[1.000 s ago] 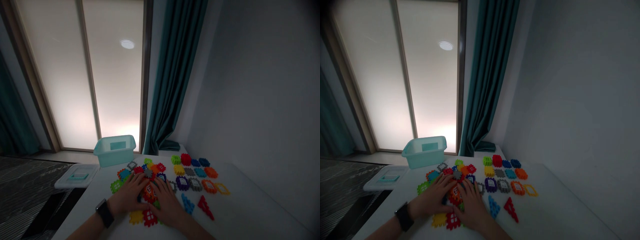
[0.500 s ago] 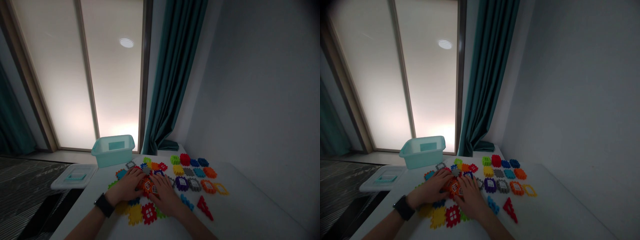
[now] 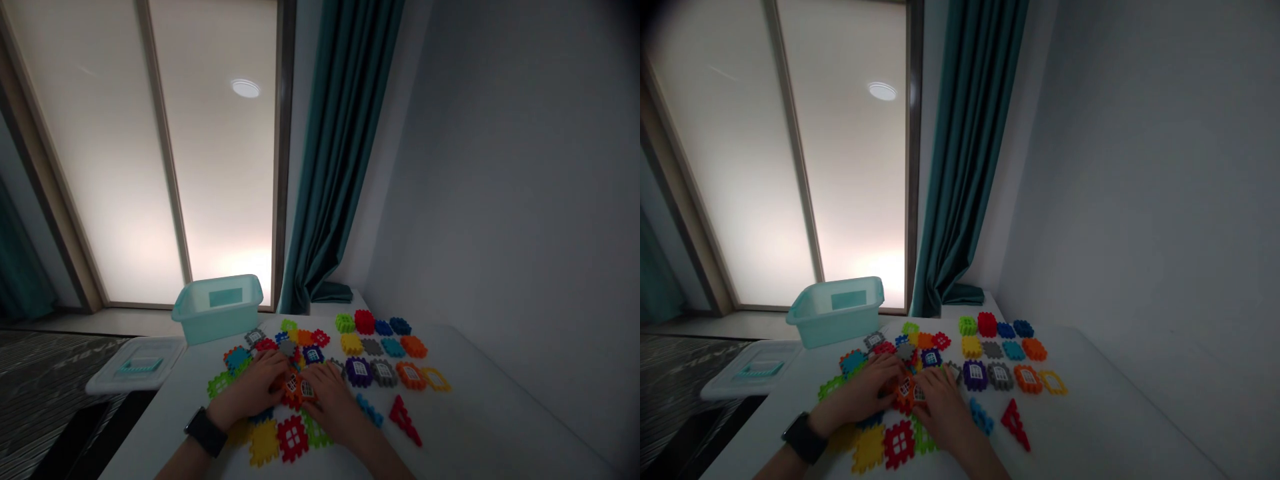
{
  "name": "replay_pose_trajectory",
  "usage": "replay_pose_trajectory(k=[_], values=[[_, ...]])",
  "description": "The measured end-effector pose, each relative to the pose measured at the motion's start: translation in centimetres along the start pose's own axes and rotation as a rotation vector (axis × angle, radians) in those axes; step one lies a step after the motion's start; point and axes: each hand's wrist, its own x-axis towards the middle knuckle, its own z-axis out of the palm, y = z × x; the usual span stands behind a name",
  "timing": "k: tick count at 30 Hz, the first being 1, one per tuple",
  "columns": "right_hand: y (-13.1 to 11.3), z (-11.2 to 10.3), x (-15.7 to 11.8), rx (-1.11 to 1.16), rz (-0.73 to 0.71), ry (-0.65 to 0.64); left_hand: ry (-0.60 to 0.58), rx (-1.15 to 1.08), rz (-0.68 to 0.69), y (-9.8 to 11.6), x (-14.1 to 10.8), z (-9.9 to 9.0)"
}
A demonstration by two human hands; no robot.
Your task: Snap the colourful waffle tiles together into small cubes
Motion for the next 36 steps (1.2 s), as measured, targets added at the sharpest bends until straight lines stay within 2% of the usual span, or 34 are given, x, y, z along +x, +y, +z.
replay_pose_trajectory(k=[8,16,24,29,36], values=[[0.0,0.6,-0.2,0.011,0.024,0.027,-0.001,-0.055,-0.023,0.1,-0.4,0.0],[0.8,1.4,-0.9,-0.009,0.223,0.061,0.053,-0.040,-0.082,-0.2,-1.4,-0.9],[0.4,1.1,0.0,0.020,0.100,0.042,0.160,-0.049,-0.089,-0.4,-1.3,-0.5],[0.3,0.7,0.2,0.043,0.075,0.085,0.277,-0.075,-0.062,-0.5,-1.2,0.3],[-0.2,0.2,0.0,0.087,0.045,0.153,0.345,-0.095,0.007,1.1,-1.0,1.1]])
